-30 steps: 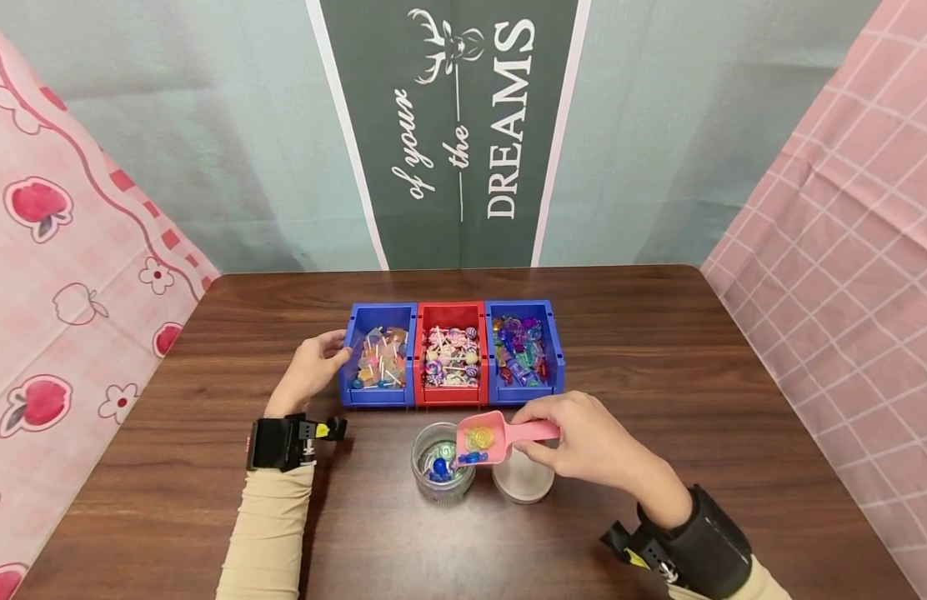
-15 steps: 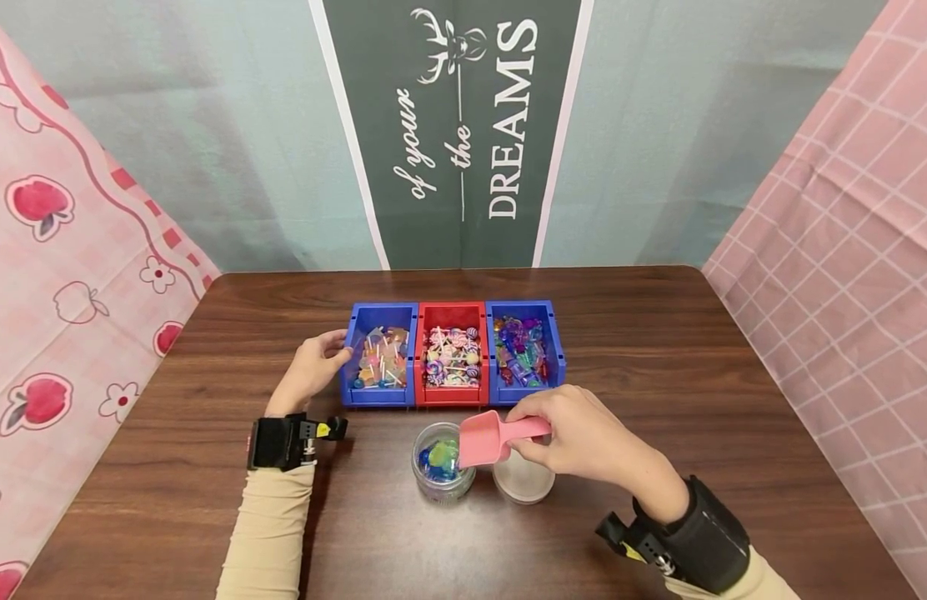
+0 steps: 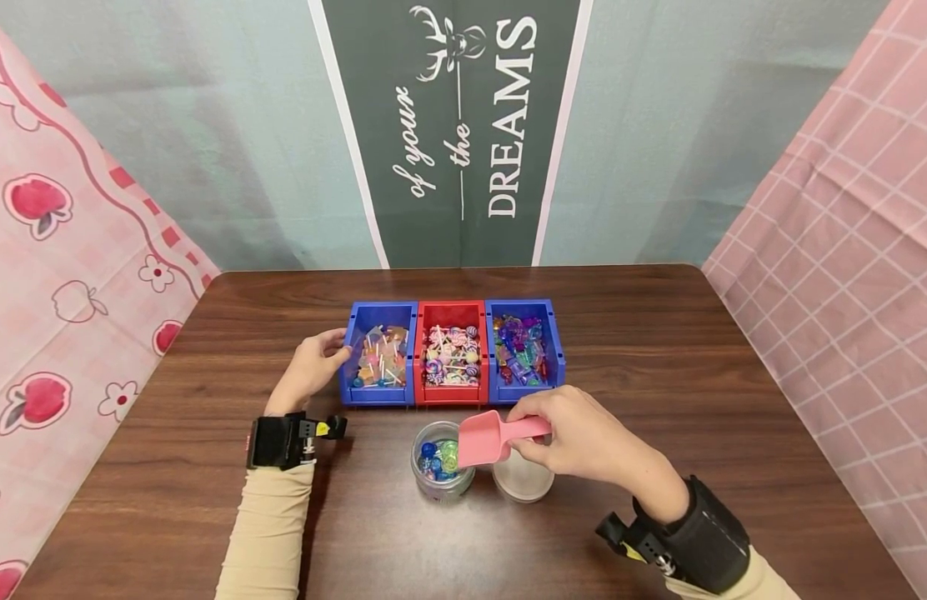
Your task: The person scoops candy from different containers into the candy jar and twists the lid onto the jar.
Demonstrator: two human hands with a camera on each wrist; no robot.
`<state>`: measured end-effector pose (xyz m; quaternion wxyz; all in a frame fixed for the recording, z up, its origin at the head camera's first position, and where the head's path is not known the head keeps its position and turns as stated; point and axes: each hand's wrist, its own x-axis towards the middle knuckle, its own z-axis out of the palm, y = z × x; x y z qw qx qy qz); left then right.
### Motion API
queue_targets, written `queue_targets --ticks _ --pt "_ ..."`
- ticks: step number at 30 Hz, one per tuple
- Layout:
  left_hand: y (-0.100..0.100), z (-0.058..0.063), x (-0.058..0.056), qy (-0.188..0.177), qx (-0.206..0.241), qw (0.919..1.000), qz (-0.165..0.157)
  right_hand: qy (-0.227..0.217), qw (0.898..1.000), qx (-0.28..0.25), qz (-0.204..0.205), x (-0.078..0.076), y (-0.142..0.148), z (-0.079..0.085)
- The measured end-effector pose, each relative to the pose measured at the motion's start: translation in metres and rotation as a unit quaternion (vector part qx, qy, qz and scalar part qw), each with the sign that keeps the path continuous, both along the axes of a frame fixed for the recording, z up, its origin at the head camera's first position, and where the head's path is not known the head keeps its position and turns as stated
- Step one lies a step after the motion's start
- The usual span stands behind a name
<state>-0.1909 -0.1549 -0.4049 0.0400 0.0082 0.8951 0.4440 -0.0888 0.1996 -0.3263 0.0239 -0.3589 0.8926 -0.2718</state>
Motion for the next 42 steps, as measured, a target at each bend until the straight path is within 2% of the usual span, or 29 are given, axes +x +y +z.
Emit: queue_targets --ticks 14,23,35,42 --pt "-0.001 0.001 -0.001 -0.001 0.001 1.0 -0.002 -0.019 1.0 -0.001 -0.004 0.001 0.002 -0.001" --pt "-0.001 0.0 0.0 -0.008 0.005 1.0 0.0 0.025 0.999 -0.031 -0.003 0.001 0.007 0.004" --pt "0.0 0.0 0.001 0.0 0.008 1.0 0.004 0.083 0.994 -0.017 -0.067 -0.017 0.03 0.021" --pt "0.002 0.001 0.002 -0.004 0.013 0.9999 0.003 0.066 0.991 0.01 -0.115 -0.031 0.037 0.017"
